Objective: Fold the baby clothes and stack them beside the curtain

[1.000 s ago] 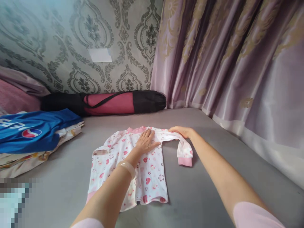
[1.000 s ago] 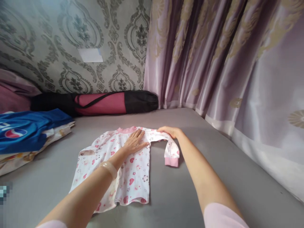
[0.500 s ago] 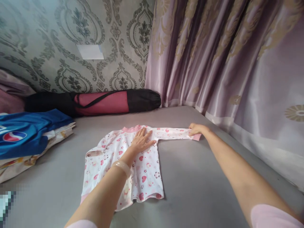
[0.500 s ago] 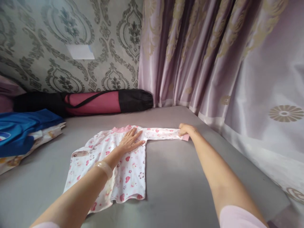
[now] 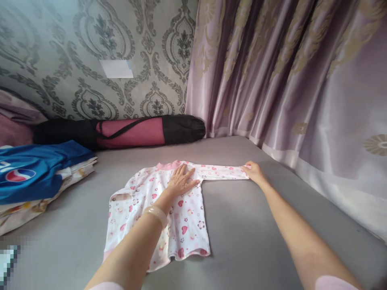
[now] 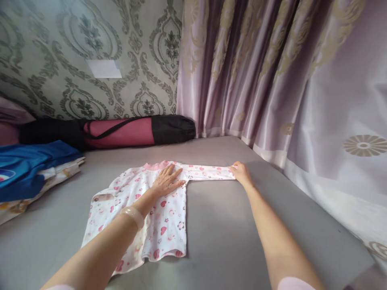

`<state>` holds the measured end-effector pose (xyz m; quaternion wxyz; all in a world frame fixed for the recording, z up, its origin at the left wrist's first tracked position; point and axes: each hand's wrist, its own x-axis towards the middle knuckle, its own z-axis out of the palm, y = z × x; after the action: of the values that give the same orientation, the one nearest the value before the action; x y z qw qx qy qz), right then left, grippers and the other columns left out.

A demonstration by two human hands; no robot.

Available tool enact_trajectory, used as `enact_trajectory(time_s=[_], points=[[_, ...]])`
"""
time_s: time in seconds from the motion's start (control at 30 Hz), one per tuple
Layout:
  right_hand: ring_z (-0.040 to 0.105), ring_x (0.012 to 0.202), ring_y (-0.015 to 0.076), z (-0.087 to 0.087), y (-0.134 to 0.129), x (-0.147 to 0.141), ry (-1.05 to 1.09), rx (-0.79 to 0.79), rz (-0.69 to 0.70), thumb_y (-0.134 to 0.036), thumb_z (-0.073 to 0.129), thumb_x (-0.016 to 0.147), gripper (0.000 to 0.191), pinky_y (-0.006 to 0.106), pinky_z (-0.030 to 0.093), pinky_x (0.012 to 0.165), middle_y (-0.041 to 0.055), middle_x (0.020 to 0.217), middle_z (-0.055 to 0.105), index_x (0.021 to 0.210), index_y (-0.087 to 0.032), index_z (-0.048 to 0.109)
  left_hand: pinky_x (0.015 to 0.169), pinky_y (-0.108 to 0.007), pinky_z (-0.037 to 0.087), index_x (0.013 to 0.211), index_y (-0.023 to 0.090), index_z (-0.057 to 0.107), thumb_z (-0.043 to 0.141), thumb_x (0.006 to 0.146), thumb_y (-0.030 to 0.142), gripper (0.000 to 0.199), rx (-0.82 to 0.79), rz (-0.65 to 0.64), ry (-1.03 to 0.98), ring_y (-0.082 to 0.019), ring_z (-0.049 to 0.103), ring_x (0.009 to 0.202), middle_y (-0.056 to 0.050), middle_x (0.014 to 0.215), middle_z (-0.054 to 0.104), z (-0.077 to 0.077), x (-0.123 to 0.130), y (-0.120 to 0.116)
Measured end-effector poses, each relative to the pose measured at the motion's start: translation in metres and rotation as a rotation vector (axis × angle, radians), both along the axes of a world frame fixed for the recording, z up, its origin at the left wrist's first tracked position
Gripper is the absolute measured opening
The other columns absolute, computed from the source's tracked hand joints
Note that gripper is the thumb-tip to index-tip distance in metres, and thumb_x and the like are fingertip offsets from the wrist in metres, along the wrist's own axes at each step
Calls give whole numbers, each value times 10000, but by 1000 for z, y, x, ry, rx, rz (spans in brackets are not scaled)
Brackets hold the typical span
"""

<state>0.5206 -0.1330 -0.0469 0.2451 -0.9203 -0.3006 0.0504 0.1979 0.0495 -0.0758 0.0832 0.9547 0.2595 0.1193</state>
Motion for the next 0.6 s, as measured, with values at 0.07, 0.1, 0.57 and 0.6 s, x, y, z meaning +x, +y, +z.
enact_trajectory(time_s=[0.07, 0.1, 0.57, 0.6], points=[[648, 958, 246, -1, 0, -5, -109, -191, 3, -407, 538, 885, 324, 315, 473, 759, 113, 1020, 693, 1107, -198, 647, 1132, -474, 243, 1435, 264, 420, 397, 868, 684, 706, -8, 1, 2, -342, 271, 1405, -120, 1508, 348, 1, 0, 0], [638, 995, 254, 0, 0, -8, -151, -282, -2, -405, 496, 910, 339, 330, 466, 781, 130, 1083, 675, 1142, -202, 636, 1130, -475, 248, 1431, 264, 425, 403, 868, 682, 702, -7, -2, -4, -341, 280, 1399, -121, 1502, 355, 2, 0, -1], [635, 969, 163, 34, 117, -121, -106, -176, 554, -266, 453, 912, 289, 199, 428, 777, 7, 1040, 728, 1012, -236, 722, 1099, -506, 284, 1360, 341, 509, 414, 915, 583, 515, 26, -98, -78, -318, 356, 1318, -37, 1412, 479, 2, -4, 0], [639, 949, 154, 33, 127, -129, -86, -170, 586, -268, 481, 896, 269, 186, 427, 760, 1, 1021, 733, 996, -233, 729, 1101, -508, 280, 1359, 349, 510, 412, 916, 582, 510, 27, -96, -75, -321, 351, 1322, -30, 1416, 479, 1, -4, 0]])
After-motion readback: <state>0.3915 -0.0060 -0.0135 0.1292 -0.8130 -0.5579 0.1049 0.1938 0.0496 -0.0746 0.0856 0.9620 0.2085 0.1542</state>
